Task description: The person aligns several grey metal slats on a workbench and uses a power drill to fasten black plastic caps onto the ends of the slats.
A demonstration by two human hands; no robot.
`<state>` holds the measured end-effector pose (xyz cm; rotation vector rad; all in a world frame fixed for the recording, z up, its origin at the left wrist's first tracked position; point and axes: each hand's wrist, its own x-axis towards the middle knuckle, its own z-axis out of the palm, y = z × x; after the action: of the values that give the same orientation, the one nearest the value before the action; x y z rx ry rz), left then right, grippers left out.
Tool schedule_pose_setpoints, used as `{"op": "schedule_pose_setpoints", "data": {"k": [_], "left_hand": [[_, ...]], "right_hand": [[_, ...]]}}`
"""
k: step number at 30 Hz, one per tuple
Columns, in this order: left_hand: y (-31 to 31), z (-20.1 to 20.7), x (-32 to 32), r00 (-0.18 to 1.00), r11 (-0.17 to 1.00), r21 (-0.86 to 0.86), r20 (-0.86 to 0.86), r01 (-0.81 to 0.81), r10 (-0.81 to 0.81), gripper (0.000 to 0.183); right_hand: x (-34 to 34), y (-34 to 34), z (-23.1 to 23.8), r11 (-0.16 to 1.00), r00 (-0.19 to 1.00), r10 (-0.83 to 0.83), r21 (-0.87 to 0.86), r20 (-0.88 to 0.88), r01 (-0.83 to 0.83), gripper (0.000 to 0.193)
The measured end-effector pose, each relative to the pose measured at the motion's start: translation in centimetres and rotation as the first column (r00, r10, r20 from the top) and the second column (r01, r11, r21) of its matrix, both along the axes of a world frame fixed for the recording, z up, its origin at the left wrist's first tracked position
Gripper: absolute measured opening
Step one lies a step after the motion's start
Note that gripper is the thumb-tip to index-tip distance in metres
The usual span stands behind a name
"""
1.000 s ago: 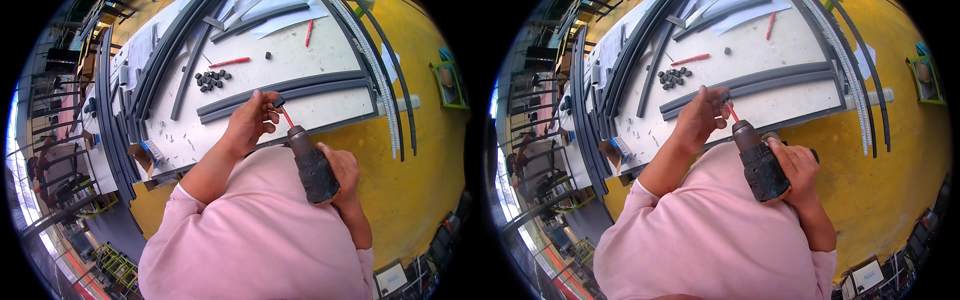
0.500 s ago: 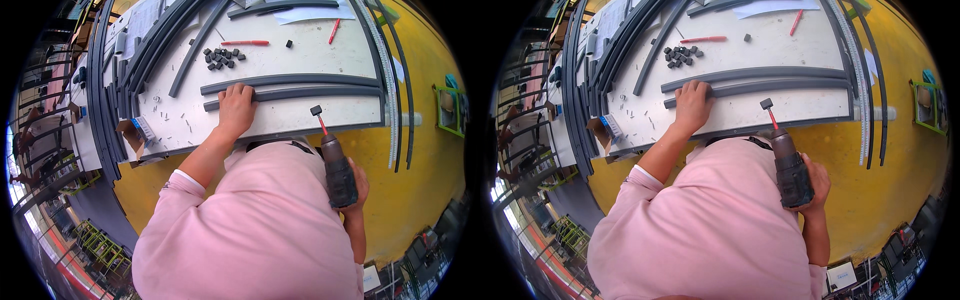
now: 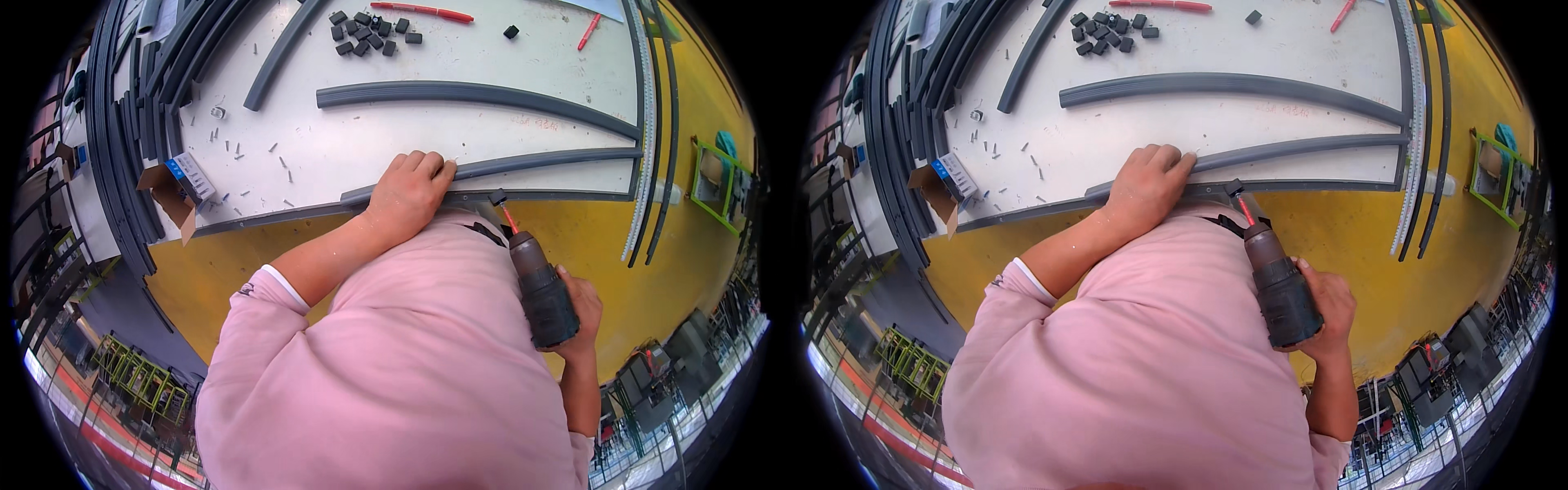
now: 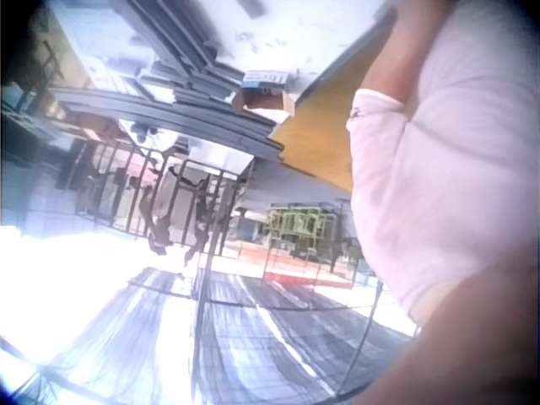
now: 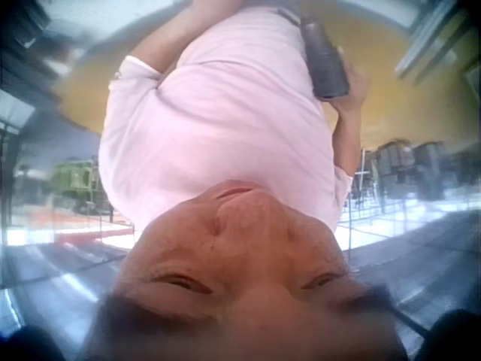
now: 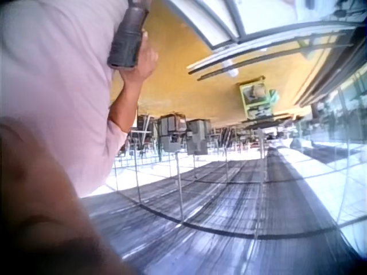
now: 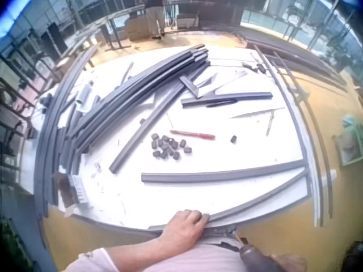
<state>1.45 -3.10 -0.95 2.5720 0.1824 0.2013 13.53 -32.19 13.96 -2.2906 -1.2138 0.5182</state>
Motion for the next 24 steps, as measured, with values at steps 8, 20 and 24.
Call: {"op": "schedule_pose_setpoints", "data": {"k": [8,20,24], "left_hand": [[0.2,0.0,-1.2,0.997,0.990,-0.124,-0.029,0.069,-0.073,0.042],[0.3,-0.8,-1.6,0.996,0.978,-0.192,-0.029,0.079,-0.086,0.049],[0.4,-0.9,-1.5,0.995,0.980,-0.179,-0.036,0.088,-0.096,0.049]], "right_hand": [[-2.2,1.2,-1.0,0.987,0.990,-0.068,-0.154,-0.124,0.049,0.071],[-5.8,0.1,-1.8,0.820,0.991,-0.111,-0.557,0.073,0.133,0.058],[-5.7,1.3,-1.2,0.787,0.990,-0.124,-0.601,0.070,0.141,0.057]]}}
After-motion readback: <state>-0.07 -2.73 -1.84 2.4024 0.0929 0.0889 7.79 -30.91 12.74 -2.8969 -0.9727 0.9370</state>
